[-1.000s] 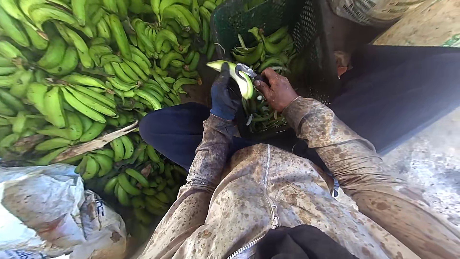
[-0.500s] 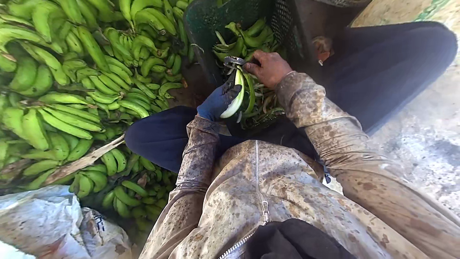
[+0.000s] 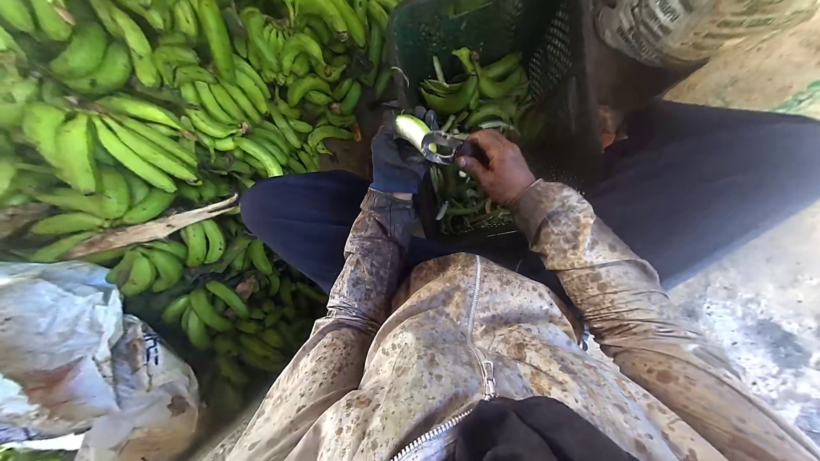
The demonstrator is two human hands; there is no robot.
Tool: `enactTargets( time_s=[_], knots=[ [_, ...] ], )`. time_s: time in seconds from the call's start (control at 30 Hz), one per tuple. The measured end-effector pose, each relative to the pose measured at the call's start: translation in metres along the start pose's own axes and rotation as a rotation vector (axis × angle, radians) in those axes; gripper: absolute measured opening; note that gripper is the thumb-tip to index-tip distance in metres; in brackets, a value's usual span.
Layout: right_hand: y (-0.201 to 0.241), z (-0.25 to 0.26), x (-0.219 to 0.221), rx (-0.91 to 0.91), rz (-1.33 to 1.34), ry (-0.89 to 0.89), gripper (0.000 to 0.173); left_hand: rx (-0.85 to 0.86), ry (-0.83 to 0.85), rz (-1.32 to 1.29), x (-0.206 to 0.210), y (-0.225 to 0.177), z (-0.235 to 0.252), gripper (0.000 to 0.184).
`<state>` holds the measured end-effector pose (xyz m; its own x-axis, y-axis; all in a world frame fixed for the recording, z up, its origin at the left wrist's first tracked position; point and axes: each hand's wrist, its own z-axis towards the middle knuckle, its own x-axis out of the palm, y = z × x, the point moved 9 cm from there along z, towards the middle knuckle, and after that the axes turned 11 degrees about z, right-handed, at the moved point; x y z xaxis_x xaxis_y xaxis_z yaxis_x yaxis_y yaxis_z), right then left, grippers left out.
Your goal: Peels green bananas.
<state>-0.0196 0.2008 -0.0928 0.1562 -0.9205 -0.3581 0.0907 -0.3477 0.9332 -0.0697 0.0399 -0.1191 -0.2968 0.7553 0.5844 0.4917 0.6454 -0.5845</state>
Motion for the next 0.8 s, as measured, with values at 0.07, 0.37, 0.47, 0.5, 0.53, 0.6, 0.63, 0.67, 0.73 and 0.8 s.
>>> enactTargets(
  time_s=[0.07,0.37,0.47,0.5,0.53,0.6,0.63,0.67,0.73,0.8],
  knots=[
    [-0.001,0.000,0.010,-0.024,-0.009,0.029,0.046,0.010,0.022,-0.058,0.003,-0.002,0.000,0.037],
    [-0.003,0.002,-0.005,0.055,-0.018,-0.065,0.045,0.242,0.116,0.498,0.024,0.013,-0.014,0.032],
    [-0.005,0.000,-0.006,0.170,-0.132,-0.067,0.049,0.345,-0.118,0.771,0.013,0.012,-0.007,0.039],
    [-0.007,0.005,-0.011,0.231,-0.158,-0.066,0.050,0.377,-0.122,0.914,0.015,0.011,-0.007,0.041],
    [-0.010,0.011,-0.020,0.296,-0.161,-0.066,0.050,0.400,-0.067,1.027,0.019,0.012,-0.008,0.043],
    [-0.021,0.019,-0.041,0.412,-0.159,-0.054,0.053,0.380,0.168,1.135,0.027,0.021,-0.017,0.047],
    [-0.027,0.020,-0.049,0.474,-0.153,-0.042,0.054,0.344,0.290,1.166,0.028,0.026,-0.023,0.050],
    [-0.033,0.020,-0.056,0.531,-0.157,-0.055,0.055,0.303,0.385,1.178,0.029,0.029,-0.029,0.054],
    [-0.042,0.015,-0.068,0.592,-0.179,-0.128,0.055,0.210,0.449,1.108,0.030,0.032,-0.036,0.055],
    [-0.036,0.010,-0.068,0.497,-0.171,-0.191,0.053,0.106,0.347,0.868,0.022,0.028,-0.030,0.037]
  ],
)
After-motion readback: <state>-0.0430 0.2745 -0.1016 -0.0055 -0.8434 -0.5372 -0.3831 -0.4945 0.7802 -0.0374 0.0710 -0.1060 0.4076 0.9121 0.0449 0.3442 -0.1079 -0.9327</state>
